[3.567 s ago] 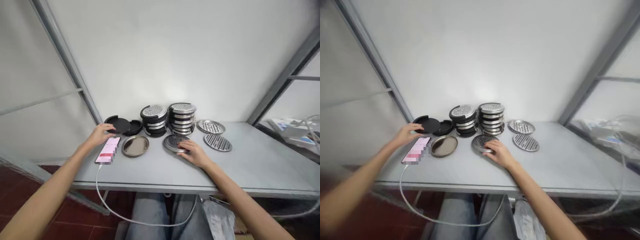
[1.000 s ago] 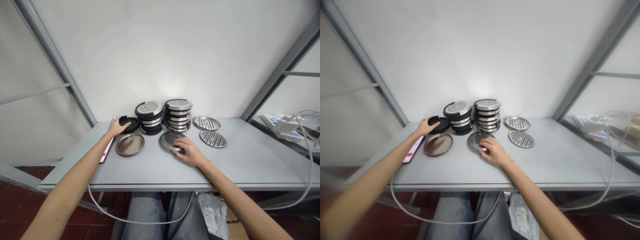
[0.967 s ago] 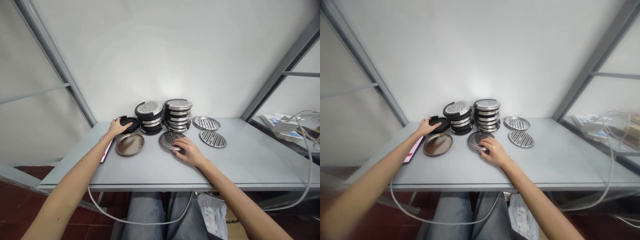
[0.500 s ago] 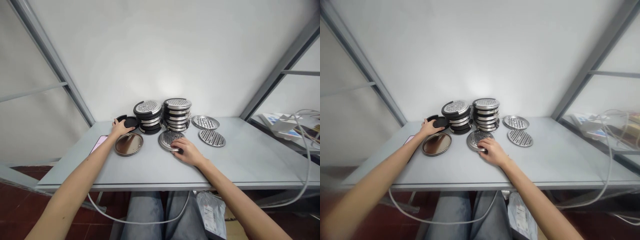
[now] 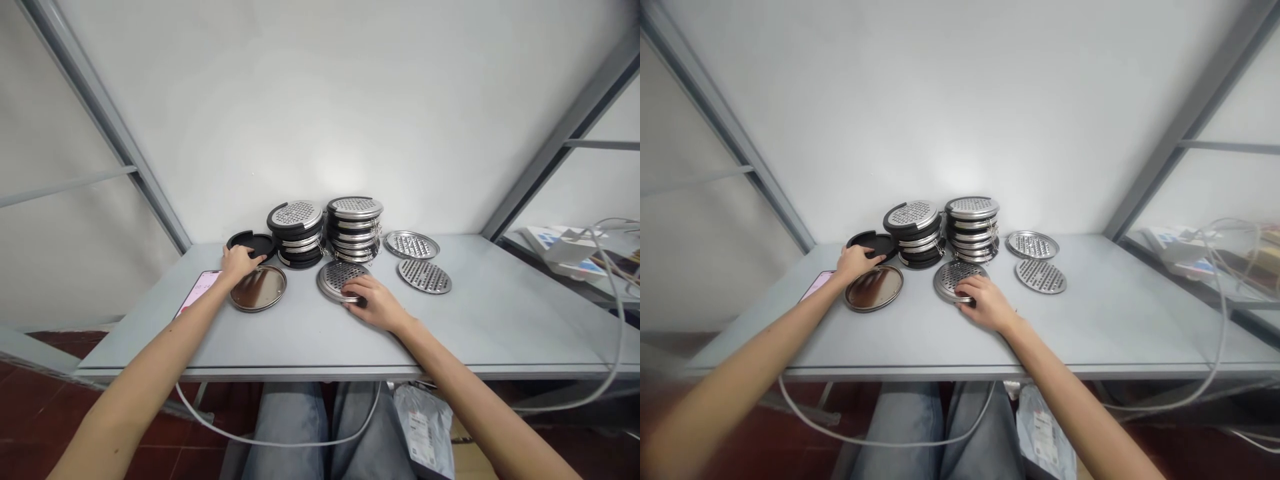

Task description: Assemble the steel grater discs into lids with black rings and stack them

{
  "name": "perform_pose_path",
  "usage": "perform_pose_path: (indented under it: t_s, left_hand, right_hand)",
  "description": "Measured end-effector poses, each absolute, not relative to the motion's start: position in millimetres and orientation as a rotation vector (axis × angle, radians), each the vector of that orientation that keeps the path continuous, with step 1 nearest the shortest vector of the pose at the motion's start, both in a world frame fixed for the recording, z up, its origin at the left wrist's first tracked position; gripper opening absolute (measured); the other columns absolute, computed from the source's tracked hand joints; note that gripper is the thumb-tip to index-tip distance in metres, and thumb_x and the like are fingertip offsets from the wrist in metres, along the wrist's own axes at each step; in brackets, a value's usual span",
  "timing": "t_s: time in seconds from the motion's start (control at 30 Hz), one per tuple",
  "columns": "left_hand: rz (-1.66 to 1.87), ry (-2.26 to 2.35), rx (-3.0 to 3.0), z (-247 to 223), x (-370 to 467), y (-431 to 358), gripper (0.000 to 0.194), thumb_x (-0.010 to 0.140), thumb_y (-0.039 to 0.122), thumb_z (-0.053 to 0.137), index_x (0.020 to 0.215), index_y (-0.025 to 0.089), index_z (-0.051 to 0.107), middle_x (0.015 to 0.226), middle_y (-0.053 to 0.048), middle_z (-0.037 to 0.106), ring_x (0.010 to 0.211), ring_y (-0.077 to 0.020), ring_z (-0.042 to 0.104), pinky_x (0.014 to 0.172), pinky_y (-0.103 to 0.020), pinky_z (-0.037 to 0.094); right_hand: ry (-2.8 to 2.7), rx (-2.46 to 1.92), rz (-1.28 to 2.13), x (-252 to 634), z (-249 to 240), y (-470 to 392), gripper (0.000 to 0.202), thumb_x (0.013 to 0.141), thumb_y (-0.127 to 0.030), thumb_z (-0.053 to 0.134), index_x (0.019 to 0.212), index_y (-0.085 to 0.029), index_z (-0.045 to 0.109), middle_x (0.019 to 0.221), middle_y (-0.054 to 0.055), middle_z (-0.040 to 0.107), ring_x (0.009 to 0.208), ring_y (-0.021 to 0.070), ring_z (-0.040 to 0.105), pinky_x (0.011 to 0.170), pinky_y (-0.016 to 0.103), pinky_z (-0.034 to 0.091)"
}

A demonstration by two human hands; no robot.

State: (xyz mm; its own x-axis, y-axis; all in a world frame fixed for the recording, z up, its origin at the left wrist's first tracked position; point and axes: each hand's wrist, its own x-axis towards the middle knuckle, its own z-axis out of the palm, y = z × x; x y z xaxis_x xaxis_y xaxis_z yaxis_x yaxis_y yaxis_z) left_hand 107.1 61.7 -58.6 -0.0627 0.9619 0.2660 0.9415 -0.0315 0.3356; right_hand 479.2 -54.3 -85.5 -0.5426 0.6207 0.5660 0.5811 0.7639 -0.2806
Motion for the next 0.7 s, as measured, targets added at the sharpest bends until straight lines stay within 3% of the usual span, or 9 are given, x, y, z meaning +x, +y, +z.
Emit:
perform_pose_path:
  t_s: [0.1, 0.23, 0.37, 0.53, 0.7]
  left_hand:
    - [0.723, 2.317, 2.043, -52, 109, 56, 0.058, 0.073, 0.066, 0.057, 0.099, 0.016, 0.072, 0.111, -0.02, 0.066, 0.122, -0.0459, 0.042, 0.097, -0.057, 0.034]
    - [1.064, 2.276, 1.973, -42, 95, 61, 0.053, 0.089, 0.054, 0.036, 0.108, 0.015, 0.067, 0.119, -0.017, 0.063, 0.119, -0.0348, 0.051, 0.1, -0.048, 0.038]
    - [0.943, 2.391, 1.672, -40, 83, 73, 0.065, 0.082, 0.057, 0.052, 0.124, 0.008, 0.054, 0.125, -0.022, 0.058, 0.12, -0.0355, 0.052, 0.1, -0.045, 0.041]
    - [0.743, 2.387, 1.611, -44, 85, 81, 0.077, 0.074, 0.053, 0.067, 0.133, 0.01, 0.044, 0.129, -0.019, 0.057, 0.119, -0.0318, 0.055, 0.097, -0.037, 0.046]
    - [0.645, 2.425, 1.723, -47, 83, 84, 0.066, 0.077, 0.05, 0.064, 0.128, 0.012, 0.049, 0.127, -0.017, 0.06, 0.12, -0.0308, 0.055, 0.096, -0.036, 0.046]
  right_hand:
    - [-2.292, -0.89, 0.091, 480, -86, -53, 0.022, 0.081, -0.024, 0.064, 0.103, -0.021, 0.065, 0.103, 0.009, 0.067, 0.097, 0.025, 0.06, 0.086, 0.042, 0.051]
    - [-2.293, -0.884, 0.078, 479, -85, -53, 0.022, 0.081, -0.023, 0.063, 0.103, -0.021, 0.065, 0.103, 0.009, 0.067, 0.097, 0.0247, 0.061, 0.086, 0.041, 0.051]
    - [-2.288, -0.862, 0.014, 479, -85, -54, 0.025, 0.082, -0.02, 0.059, 0.106, -0.02, 0.064, 0.104, 0.009, 0.067, 0.099, 0.0243, 0.06, 0.087, 0.041, 0.05]
    - [-2.331, -0.845, -0.051, 477, -87, -56, 0.031, 0.078, -0.014, 0.058, 0.108, -0.019, 0.063, 0.106, 0.009, 0.067, 0.098, 0.0239, 0.06, 0.086, 0.041, 0.051]
    - [-2.343, -0.841, -0.134, 475, -91, -55, 0.031, 0.08, -0.012, 0.056, 0.109, -0.019, 0.063, 0.111, 0.01, 0.066, 0.101, 0.023, 0.061, 0.087, 0.039, 0.051]
